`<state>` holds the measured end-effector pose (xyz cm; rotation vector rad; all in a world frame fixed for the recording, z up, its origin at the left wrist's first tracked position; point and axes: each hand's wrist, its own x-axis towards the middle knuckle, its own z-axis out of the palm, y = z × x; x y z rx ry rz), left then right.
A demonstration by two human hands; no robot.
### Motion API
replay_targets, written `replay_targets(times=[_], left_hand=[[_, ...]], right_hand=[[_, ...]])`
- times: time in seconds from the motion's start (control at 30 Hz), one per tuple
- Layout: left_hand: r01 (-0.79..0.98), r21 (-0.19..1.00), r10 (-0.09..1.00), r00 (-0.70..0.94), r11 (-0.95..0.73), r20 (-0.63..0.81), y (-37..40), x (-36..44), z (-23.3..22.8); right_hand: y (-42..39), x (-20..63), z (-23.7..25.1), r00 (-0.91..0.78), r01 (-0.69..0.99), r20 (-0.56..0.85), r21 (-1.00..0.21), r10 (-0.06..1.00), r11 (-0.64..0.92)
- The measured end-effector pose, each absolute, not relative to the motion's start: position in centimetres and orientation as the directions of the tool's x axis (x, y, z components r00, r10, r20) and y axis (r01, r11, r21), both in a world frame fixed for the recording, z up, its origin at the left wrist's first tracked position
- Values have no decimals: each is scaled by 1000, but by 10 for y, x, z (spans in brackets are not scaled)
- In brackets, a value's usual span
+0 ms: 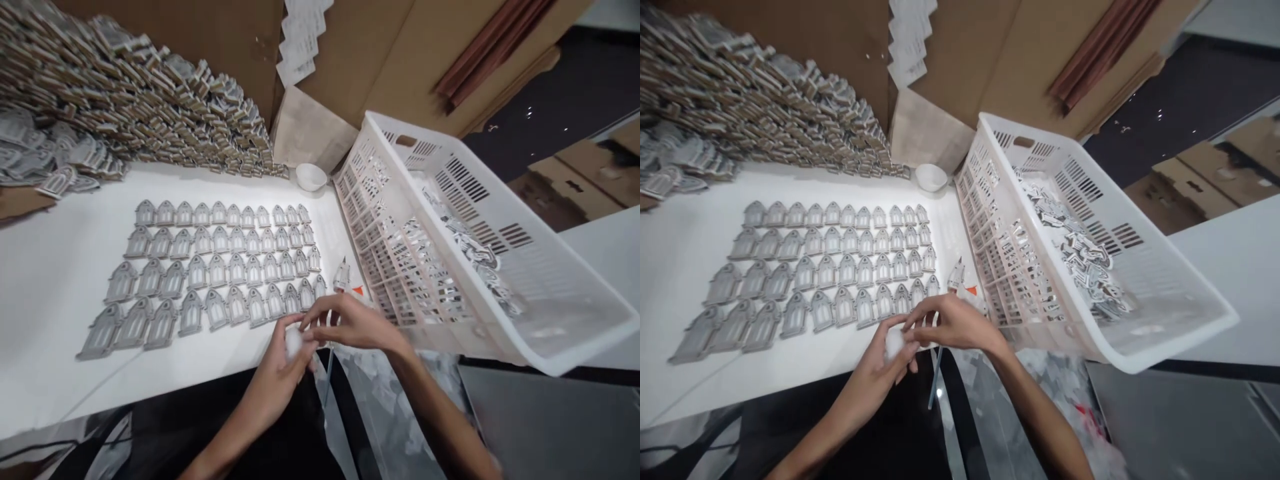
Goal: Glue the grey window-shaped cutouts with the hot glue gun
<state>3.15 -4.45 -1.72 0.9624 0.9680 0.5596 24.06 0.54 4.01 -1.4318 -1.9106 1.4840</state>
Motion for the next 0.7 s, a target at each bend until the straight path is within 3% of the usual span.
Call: replay_targets(times=[0.23, 0.4, 0.7], left_hand=[[-44, 881, 783, 480, 472, -396, -47, 25, -32], [-117, 902, 862, 366, 417, -351, -43, 29, -39], [-196, 886, 906, 148, 420, -396, -38, 32, -30]], right_hand=[[4, 223, 26, -410, 426, -274, -901, 870, -83], [5, 215, 22, -323, 372, -241, -921, 915, -111], [7, 212, -1, -188, 224, -165, -967, 968, -121]])
